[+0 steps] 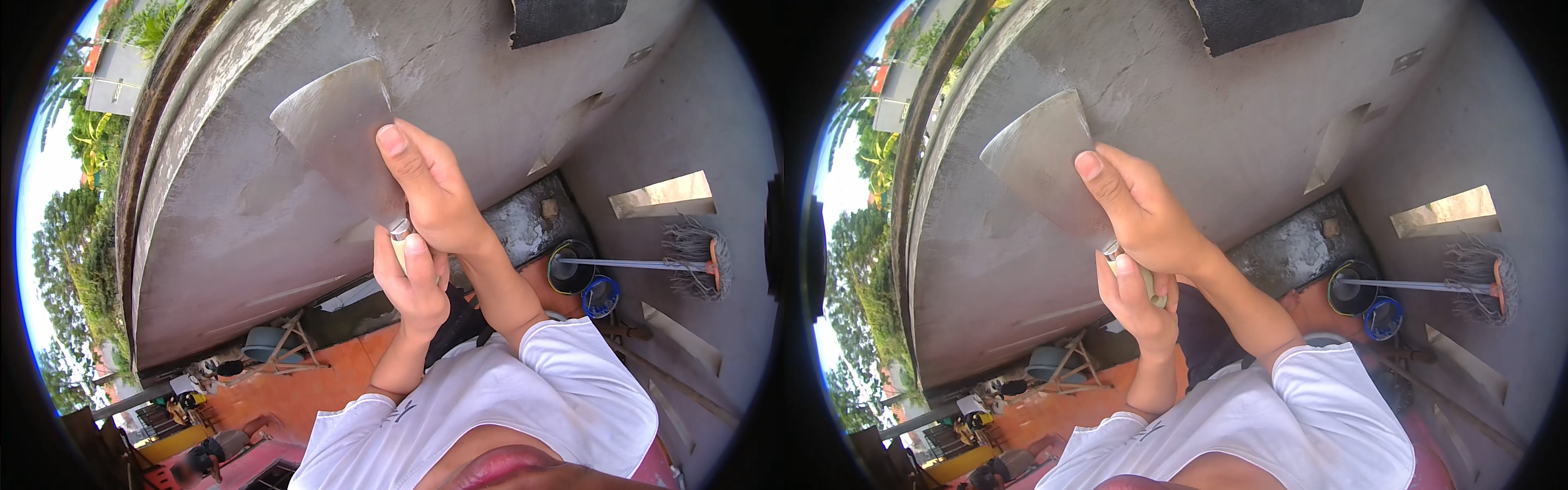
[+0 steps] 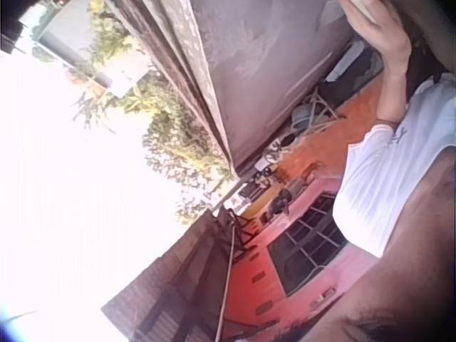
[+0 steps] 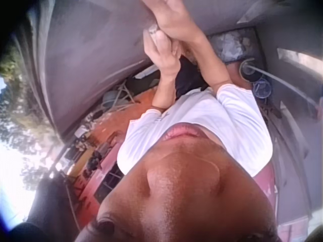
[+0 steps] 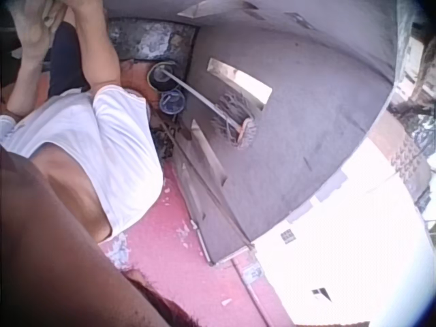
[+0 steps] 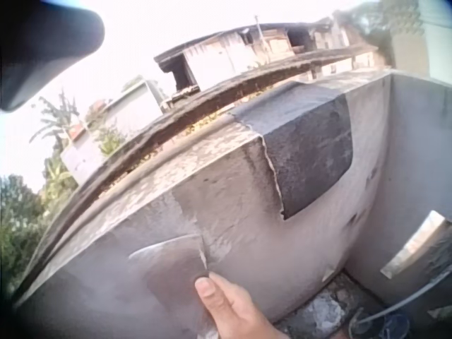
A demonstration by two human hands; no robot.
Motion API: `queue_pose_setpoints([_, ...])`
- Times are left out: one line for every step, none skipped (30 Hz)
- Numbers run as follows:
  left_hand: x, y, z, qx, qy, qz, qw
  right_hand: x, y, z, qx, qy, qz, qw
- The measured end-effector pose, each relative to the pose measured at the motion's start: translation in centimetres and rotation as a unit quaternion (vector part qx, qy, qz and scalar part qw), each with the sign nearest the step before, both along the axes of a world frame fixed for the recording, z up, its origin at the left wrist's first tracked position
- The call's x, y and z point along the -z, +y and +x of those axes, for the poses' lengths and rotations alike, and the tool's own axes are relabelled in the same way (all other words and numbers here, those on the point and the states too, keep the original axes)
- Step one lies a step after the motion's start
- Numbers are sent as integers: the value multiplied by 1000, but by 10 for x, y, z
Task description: The person uses a trowel to smooth a concrete ceiling surface. They repeatedly scrape and level the wet concrete, moving the tool across different sections to create an even finish.
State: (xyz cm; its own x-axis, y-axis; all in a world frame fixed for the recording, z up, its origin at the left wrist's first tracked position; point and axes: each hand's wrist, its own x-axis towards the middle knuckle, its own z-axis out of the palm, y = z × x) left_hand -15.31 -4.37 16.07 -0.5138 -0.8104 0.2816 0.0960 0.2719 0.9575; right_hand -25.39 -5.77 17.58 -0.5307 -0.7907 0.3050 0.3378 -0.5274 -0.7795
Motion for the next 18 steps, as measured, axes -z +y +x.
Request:
queue_pose_setpoints([5,-2,0,5,17,7,1000,0,-1,0,6,9,-1,1000])
queue_pose_setpoints([11,-5,0,11,33,14,999,-1,-1,0,13,18,-2,1000])
queue_pose_setpoints([15,-6,-1,17,50,21,998,-2,-2,-2,5,9,-15,1000])
queue_pose_setpoints([14,-6,-4,9,47,5,999,-4,-2,-4,-2,-1,-28,1000])
queue_pose_setpoints([14,-6,-8,1,44,-12,999,-6,-3,-8,-9,-11,-41,999])
queue_pose_setpoints([13,-6,-12,-7,41,-29,999,-10,-4,-12,-51,-30,-57,997])
queue_pose_setpoints([18,-10,-14,-42,13,-121,992,-13,-5,-18,-88,-49,-70,992])
queue_pose_setpoints([17,-12,-16,-44,19,-115,992,-14,-6,-23,-126,-67,-83,986])
queue_pose_setpoints([15,-13,-18,-46,26,-110,993,-13,-9,-27,-110,-21,-78,991])
queue_pose_setpoints([11,-13,-22,-51,33,-105,993,-14,-9,-23,-60,-8,-67,996])
queue_pose_setpoints([5,-9,-21,-33,36,-50,998,-16,-8,-15,-9,5,-57,998])
queue_pose_setpoints([5,-5,-19,-5,57,2,998,-16,-7,-11,41,19,-46,998])
queue_pose_setpoints([6,0,-15,23,77,54,995,-13,-5,-10,57,52,-20,997])
queue_pose_setpoints([7,3,-13,50,97,105,988,-6,-2,-10,73,86,5,994])
queue_pose_setpoints([14,-2,-10,77,113,109,985,-3,-1,-11,89,120,31,988])
queue_pose_setpoints([10,-2,-9,85,120,114,983,-8,1,-11,88,116,28,989])
queue_pose_setpoints([3,-4,-11,93,128,119,980,-19,1,-13,87,112,23,990])
queue_pose_setpoints([-2,-4,-12,101,136,123,978,-24,0,-13,86,109,19,990])
